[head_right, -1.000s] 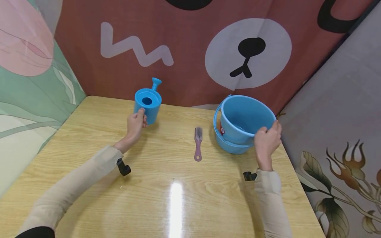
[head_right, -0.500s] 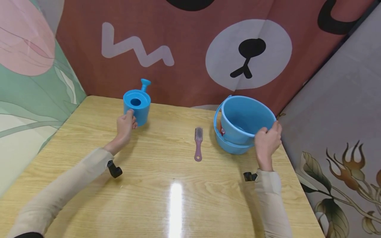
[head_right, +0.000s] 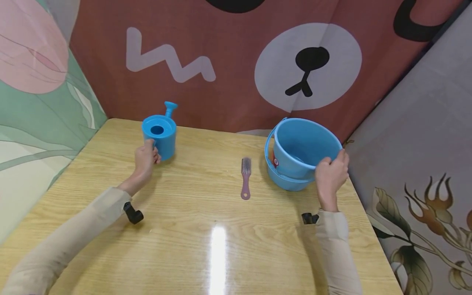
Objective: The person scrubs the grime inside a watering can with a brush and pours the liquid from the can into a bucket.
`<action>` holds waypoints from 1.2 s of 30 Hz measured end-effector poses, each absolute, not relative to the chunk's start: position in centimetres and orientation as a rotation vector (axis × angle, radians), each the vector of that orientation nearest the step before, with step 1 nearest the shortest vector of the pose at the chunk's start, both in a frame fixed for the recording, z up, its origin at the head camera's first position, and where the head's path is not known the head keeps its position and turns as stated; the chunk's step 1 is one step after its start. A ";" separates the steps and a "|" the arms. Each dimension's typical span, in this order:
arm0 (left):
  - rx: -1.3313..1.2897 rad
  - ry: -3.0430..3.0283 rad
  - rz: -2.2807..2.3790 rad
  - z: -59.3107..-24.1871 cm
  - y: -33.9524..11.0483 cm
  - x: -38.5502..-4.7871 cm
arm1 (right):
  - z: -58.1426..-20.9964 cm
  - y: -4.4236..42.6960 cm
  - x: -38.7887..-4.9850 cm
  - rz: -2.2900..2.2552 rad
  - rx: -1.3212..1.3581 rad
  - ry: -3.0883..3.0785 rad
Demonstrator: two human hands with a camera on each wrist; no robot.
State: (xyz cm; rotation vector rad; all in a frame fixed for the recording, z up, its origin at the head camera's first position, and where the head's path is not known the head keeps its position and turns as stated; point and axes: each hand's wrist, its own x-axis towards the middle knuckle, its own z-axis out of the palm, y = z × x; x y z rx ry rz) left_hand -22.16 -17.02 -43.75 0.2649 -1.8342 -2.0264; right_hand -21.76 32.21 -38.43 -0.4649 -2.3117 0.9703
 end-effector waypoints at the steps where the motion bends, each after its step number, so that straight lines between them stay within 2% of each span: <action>1: 0.271 -1.830 -2.032 -43.8 -17.2 -22.1 | -38.4 32.2 -21.8 0.971 -0.467 -2.313; 36: 0.366 -1.864 -2.030 -45.4 -20.6 -20.1 | -38.4 32.2 -21.7 0.952 -0.459 -2.296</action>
